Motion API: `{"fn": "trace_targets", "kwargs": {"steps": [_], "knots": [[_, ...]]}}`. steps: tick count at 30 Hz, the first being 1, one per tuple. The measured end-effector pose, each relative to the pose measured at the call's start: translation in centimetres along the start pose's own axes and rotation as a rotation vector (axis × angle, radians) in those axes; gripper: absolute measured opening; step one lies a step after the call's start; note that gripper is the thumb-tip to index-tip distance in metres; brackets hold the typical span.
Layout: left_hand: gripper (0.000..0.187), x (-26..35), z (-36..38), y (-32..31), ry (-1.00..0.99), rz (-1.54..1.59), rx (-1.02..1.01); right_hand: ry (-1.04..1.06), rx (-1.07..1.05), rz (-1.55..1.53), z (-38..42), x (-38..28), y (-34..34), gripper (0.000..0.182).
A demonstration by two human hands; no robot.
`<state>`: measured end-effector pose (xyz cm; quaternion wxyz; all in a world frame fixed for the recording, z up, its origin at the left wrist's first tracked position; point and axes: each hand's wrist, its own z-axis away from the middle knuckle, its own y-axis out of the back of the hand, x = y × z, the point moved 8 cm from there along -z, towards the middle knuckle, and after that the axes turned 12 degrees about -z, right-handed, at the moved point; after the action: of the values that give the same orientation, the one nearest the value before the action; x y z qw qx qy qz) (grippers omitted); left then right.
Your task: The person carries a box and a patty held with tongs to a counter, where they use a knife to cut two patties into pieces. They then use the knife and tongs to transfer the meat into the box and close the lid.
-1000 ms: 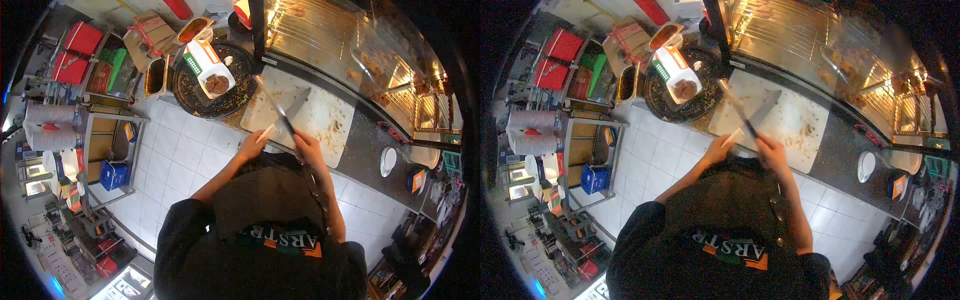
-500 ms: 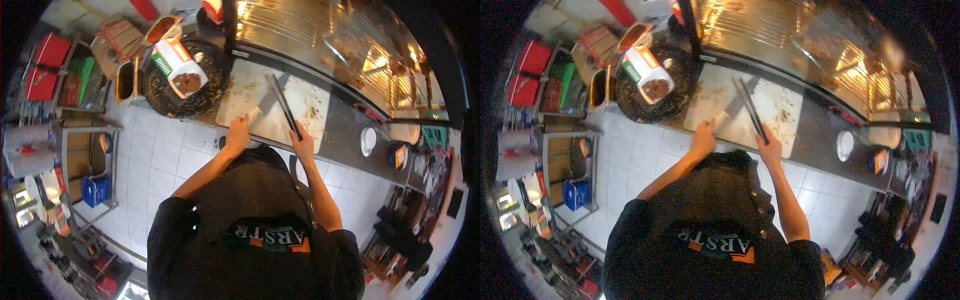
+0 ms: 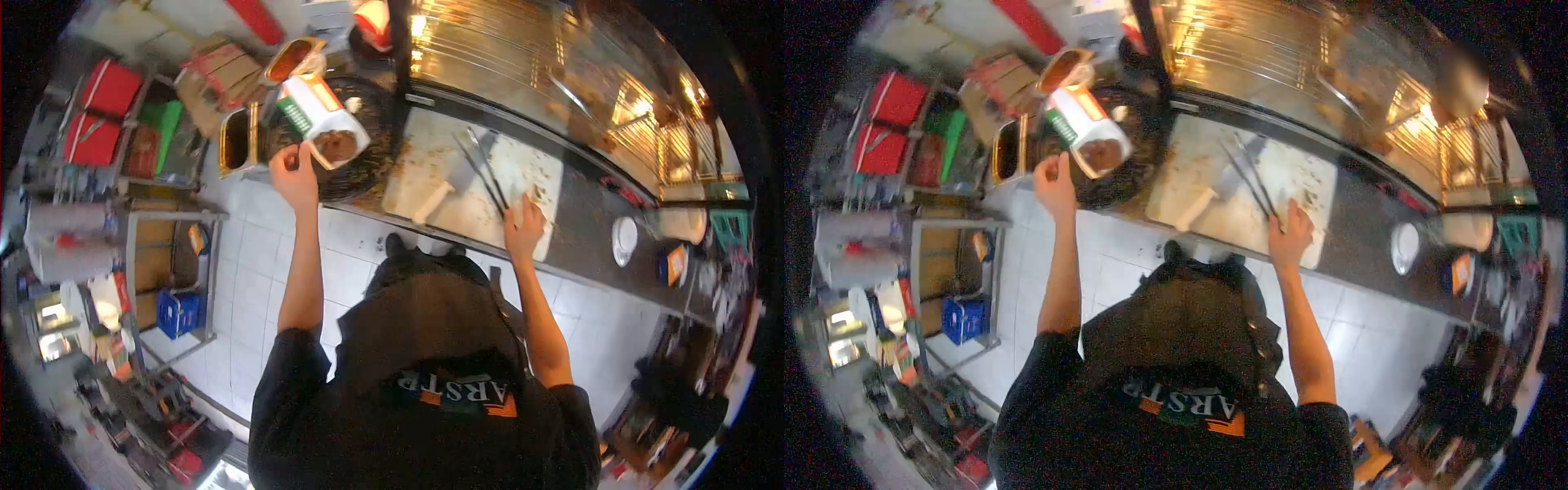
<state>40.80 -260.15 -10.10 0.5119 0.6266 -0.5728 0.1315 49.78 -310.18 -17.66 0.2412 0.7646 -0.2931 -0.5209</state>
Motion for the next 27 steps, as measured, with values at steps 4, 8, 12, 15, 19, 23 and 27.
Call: {"fn": "trace_targets", "kwargs": {"steps": [4, 8, 12, 15, 19, 23, 27], "knots": [[0.067, -6.2, -7.5, -5.6, 0.04, -0.288, -0.14, 0.11, -0.111, -0.12, -1.8, -4.6, -3.7, 0.051], [0.091, -7.1, -6.8, -12.1, 0.184, -0.367, -0.39, 0.267, -0.115, -0.244, -3.5, -11.6, -7.5, 0.051], [0.052, -8.8, -6.9, -12.9, 0.309, -0.297, -0.496, 0.276, -0.192, -0.412, -3.5, -16.1, -9.1, 0.053], [0.035, -9.8, -6.4, -12.5, 0.173, 0.023, -0.453, 0.168, -0.227, -0.45, -2.7, -16.3, -9.5, 0.053], [0.033, -6.9, -5.3, -9.3, 0.079, 0.073, -0.424, 0.164, -0.245, -0.451, -2.9, -16.0, -10.5, 0.055], [0.035, -4.2, -4.2, -7.5, 0.012, 0.031, -0.534, 0.108, -0.343, -0.598, -6.5, -21.0, -14.4, 0.054], [0.037, -3.5, -3.0, -9.0, -0.112, 0.124, -0.62, 0.316, -0.257, -0.456, -10.3, -28.6, -22.7, 0.084]]}}
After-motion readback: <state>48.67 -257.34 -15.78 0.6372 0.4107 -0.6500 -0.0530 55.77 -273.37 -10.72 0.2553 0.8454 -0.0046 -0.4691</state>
